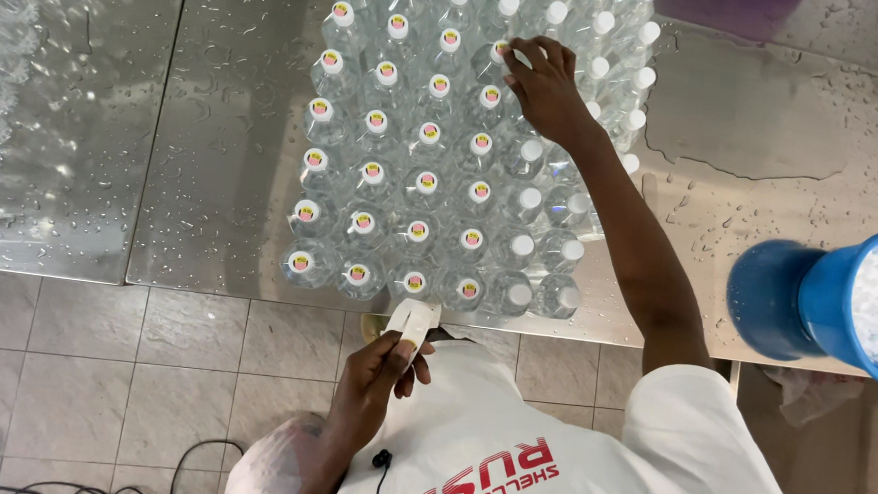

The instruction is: The person applies small circular stickers to the caps of numerous plastic water bottles arranged on a stainless steel table. They peel each sticker from a backing sheet and press it onto the bottle cap, working systematically across the rows.

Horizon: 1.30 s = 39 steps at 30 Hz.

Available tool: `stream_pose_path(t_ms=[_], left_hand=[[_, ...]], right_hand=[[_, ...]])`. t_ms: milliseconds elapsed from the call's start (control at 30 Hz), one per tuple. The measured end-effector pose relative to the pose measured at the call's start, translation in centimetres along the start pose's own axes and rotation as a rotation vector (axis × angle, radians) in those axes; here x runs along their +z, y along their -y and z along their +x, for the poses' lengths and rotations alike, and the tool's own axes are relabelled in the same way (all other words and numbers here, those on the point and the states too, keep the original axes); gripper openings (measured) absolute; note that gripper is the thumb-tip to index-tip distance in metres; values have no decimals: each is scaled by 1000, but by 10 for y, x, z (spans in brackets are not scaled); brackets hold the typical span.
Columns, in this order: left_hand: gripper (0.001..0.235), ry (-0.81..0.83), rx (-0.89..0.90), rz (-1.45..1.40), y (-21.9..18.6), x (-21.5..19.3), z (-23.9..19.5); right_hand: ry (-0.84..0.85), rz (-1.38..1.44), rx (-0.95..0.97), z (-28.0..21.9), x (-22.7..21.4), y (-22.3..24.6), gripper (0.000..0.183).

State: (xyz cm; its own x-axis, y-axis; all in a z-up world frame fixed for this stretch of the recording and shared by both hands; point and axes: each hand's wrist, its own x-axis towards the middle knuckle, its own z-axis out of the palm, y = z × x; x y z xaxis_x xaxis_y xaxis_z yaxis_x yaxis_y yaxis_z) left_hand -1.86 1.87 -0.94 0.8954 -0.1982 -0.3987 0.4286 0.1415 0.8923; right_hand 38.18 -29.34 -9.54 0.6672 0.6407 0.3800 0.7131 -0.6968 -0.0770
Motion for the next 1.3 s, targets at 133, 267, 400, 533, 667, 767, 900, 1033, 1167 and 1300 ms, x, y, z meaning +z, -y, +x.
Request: stream_pose_path(t_ms=[133, 267, 400, 533, 667, 767, 900, 1033, 1167, 1300], left_hand=[[40, -33, 7, -101, -1, -8, 0], [40, -94, 60, -174, -10, -12, 1], [38, -27, 147, -203, -7, -12, 5], [36, 26, 175, -191, -16, -9, -3], [34, 79, 186, -177, 1, -16, -7], [35, 100, 193, -184, 3, -20, -15], [37, 94, 231, -155, -12, -24, -36], [37, 99, 246, -126, -4, -36, -52], [34, 42, 235, -122, -3, -49, -69], [34, -37, 246, -89, 0, -57, -82]], right_hand=[[-110, -14, 2, -5, -60, 65, 24], [120, 896, 389, -40, -132, 190, 36], [174, 1241, 456, -73, -151, 292, 46], [84, 1433, 624, -97, -132, 330, 45], [-71, 1525, 814, -112, -118, 353, 44], [-180, 1674, 854, -115, -112, 367, 37], [-290, 1786, 888, -119, -95, 378, 24], [-285, 1815, 909, -118, -80, 384, 20], [-224, 1682, 894, -104, -91, 403, 16], [-87, 1059, 599, -89, -123, 416, 24]])
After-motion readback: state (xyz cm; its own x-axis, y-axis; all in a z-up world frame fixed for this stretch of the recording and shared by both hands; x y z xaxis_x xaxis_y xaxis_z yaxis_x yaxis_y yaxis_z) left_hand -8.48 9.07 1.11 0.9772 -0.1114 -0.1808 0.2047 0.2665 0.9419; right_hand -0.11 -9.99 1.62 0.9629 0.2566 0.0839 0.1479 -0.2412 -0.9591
